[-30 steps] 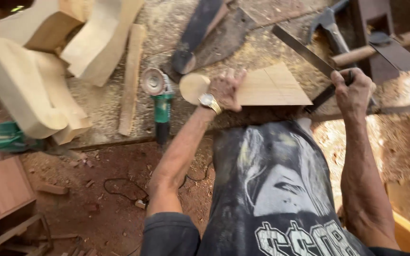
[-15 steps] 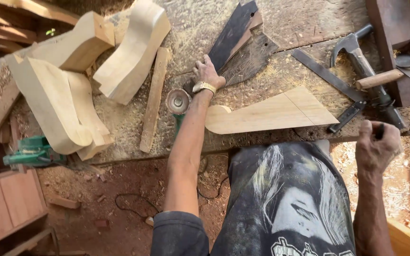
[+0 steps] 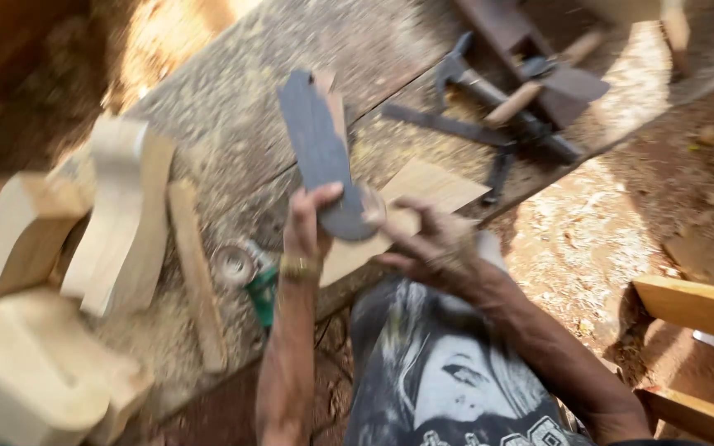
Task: Measuring, marking, and shaping a wooden furniture component using a square, marker, and angle grinder.
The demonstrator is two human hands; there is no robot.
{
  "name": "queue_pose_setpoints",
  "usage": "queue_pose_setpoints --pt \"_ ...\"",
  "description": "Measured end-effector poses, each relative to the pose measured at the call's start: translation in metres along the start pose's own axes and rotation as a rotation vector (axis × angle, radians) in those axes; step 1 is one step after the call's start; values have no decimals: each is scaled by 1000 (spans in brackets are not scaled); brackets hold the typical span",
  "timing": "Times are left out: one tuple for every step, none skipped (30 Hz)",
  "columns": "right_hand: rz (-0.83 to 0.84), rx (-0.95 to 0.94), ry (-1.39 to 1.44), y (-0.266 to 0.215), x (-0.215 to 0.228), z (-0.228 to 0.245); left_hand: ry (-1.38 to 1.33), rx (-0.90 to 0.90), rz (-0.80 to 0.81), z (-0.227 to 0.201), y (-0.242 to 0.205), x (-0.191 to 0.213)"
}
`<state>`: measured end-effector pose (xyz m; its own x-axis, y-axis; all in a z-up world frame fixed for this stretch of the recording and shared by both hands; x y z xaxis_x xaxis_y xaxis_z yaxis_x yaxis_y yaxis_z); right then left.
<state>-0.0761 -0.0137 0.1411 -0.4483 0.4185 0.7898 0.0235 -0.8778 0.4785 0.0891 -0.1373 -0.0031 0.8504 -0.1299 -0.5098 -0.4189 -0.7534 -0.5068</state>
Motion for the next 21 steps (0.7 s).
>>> queue_pose_setpoints --pt "-5 153 64 10 -2 25 91 -144 41 1 -22 -9" --pt "-6 138 33 11 3 17 86 -130 72 3 -24 -25" --pt "14 193 60 8 4 20 59 -93 84 8 -36 -32" --pt "34 249 88 5 4 25 32 -56 96 13 -49 -38" --pt "36 257 96 2 12 22 29 -63 86 21 -53 -36" --pt "29 365 23 -2 20 27 -76 -14 91 33 -57 -35" --pt "18 474 -43 -8 25 34 -180 30 90 44 -63 -31" --pt "17 485 -28 -17 33 31 -182 20 75 41 -63 -37" --pt "-76 356 137 -20 52 17 -58 -190 83 22 -69 -45" --pt "-161 220 300 -24 67 0 75 -394 88 5 -79 -53" --pt "-153 236 328 -51 63 -13 76 -408 58 6 -71 -50" --pt "-349 -24 437 -78 69 -52 352 -552 -169 -3 -70 -37" --pt "-571 -265 560 -111 72 -94 632 -688 -395 -16 -67 -31" --pt "-564 -252 586 -93 75 -98 636 -700 -422 -17 -57 -24" --pt "-592 -388 718 -91 82 -108 468 -529 -218 5 -41 -23" --pt "-613 -529 848 -90 86 -118 293 -357 -22 29 -30 -26" --pt "-598 -531 851 -76 91 -119 286 -354 -34 31 -34 -30" --pt "-617 -664 982 -68 90 -129 314 -361 -22 33 -39 -37" --pt "-636 -805 1110 -62 86 -136 348 -363 -5 33 -44 -44" --pt "-630 -816 1110 -56 82 -136 347 -354 -12 22 -54 -47" --pt "-634 -885 1066 -55 76 -139 262 -295 -112 13 -61 -42"
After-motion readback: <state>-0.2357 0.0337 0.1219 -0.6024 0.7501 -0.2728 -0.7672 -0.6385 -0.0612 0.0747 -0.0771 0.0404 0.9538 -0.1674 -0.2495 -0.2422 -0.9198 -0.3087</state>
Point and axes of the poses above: each hand's wrist, its own y-axis towards the middle knuckle, its own x-axis out of the back of the hand, z = x × y, the point moved 8 cm from there along y, towards the middle knuckle, and after that the axes turned 7 degrees about -y, right-handed, at the moved point
